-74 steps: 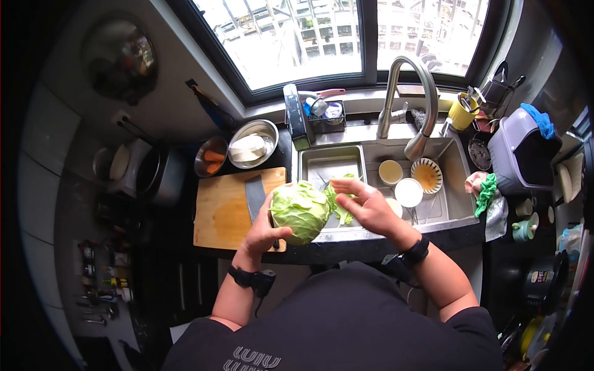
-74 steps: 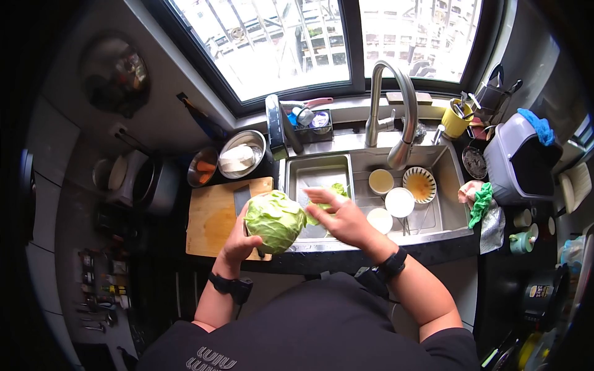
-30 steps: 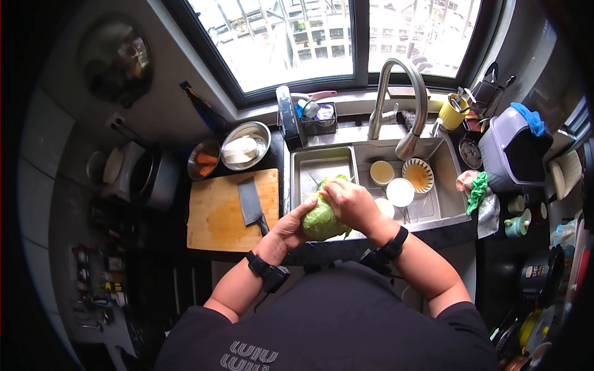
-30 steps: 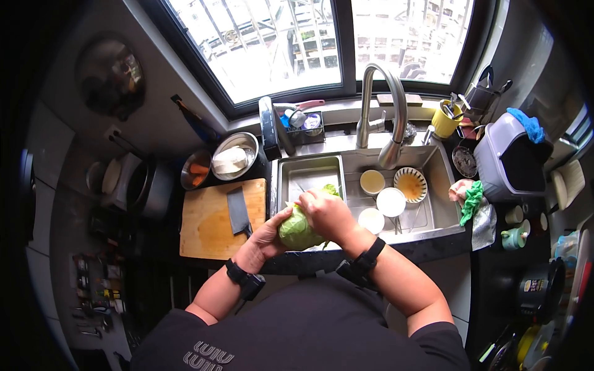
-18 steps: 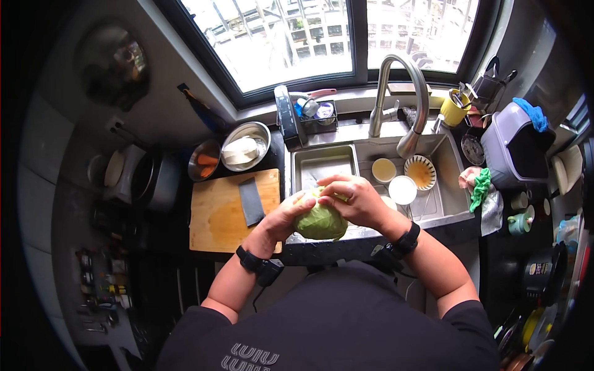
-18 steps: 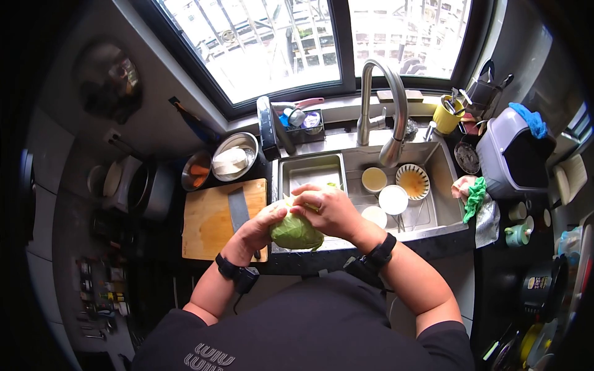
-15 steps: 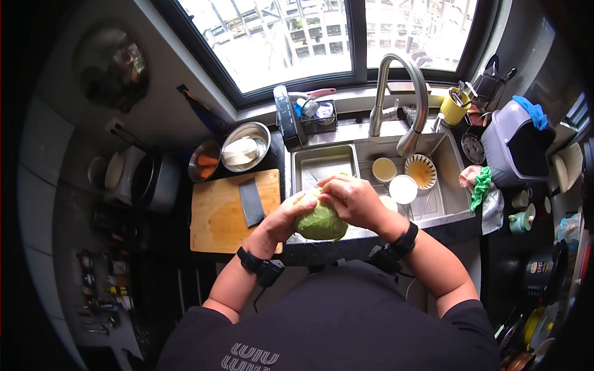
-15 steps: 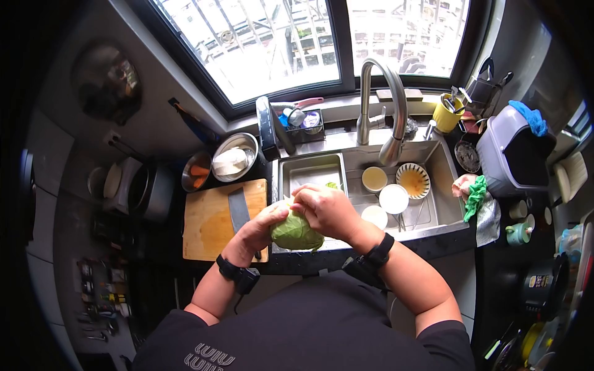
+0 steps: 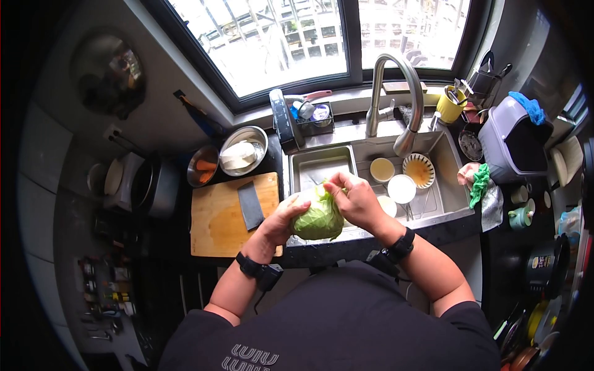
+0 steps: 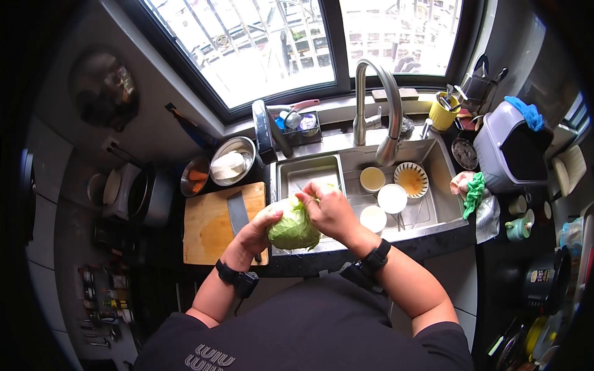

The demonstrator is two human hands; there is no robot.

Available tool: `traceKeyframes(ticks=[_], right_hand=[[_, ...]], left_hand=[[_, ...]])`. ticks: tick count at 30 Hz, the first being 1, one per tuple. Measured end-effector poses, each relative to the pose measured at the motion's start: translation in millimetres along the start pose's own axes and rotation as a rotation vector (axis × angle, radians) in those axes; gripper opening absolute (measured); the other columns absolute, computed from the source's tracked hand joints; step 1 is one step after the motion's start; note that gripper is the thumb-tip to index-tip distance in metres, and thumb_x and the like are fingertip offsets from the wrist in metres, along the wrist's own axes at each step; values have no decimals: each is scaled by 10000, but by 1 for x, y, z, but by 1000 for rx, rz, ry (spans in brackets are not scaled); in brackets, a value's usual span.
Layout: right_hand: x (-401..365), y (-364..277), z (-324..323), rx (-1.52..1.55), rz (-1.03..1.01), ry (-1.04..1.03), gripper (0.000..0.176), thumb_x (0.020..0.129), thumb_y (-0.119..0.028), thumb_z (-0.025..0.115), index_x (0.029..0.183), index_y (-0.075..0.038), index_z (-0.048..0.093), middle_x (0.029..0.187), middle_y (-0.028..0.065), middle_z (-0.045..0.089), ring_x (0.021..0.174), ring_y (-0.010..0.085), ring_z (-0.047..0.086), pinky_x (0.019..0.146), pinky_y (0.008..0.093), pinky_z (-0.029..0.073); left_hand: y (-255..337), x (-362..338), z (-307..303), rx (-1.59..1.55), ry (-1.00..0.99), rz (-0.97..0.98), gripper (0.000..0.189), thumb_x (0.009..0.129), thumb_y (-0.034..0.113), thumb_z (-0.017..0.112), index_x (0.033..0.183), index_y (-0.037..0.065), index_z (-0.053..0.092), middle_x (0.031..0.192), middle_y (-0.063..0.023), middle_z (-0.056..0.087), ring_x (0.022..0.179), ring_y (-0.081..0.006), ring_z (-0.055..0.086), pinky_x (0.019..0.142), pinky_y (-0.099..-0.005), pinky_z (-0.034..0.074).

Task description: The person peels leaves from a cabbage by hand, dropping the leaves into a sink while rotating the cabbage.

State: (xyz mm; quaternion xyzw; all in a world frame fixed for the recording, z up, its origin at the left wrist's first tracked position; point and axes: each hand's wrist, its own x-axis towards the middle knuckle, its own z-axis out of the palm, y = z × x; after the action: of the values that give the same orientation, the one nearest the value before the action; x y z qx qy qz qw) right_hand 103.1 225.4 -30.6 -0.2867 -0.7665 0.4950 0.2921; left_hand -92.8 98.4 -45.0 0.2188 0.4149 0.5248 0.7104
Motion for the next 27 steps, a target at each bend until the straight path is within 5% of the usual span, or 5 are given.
traceKeyframes(ticks=[8, 18, 20, 23, 27], right_hand=[[-9, 20, 2, 57, -195, -104, 394, 975, -344, 761, 1244, -60, 719, 1083, 214, 751, 955, 364, 751, 854, 415, 582], [-16, 10, 6, -3, -88, 105, 161, 970, -158, 687, 984, 3, 699, 832, 234, 691, 763, 454, 671, 658, 475, 533], [-17, 12, 2, -28, -9, -12, 261, 984, -198, 700, 1135, 15, 695, 972, 246, 729, 874, 427, 721, 732, 444, 582], [-22, 10, -1, 122, -28, -90, 727, 977, -388, 763, 1535, -15, 483, 1346, 257, 673, 1185, 374, 704, 974, 431, 597], [-26, 6, -2, 95, 33, -149, 716, 994, -407, 733, 1519, 15, 491, 1305, 291, 676, 1167, 415, 699, 944, 434, 590]], left_hand=[[1, -4, -11, 105, 82, 109, 662, 947, 288, 781, 1466, 1, 489, 1357, -122, 635, 1230, -201, 641, 1057, -354, 527], [-4, -3, -5, 109, 71, 87, 708, 966, 311, 736, 1517, -27, 444, 1415, -139, 615, 1281, -219, 630, 1107, -373, 502], [-4, -3, -6, 112, 77, 100, 716, 965, 311, 740, 1519, -29, 440, 1423, -142, 611, 1292, -225, 625, 1116, -379, 498], [-2, -3, -5, 97, 55, 161, 714, 975, 336, 727, 1526, -13, 438, 1441, -149, 604, 1317, -243, 615, 1129, -392, 495], [1, -4, -6, -95, 79, 132, 640, 998, 376, 699, 1486, 17, 496, 1393, -136, 645, 1248, -242, 662, 1084, -403, 532]])
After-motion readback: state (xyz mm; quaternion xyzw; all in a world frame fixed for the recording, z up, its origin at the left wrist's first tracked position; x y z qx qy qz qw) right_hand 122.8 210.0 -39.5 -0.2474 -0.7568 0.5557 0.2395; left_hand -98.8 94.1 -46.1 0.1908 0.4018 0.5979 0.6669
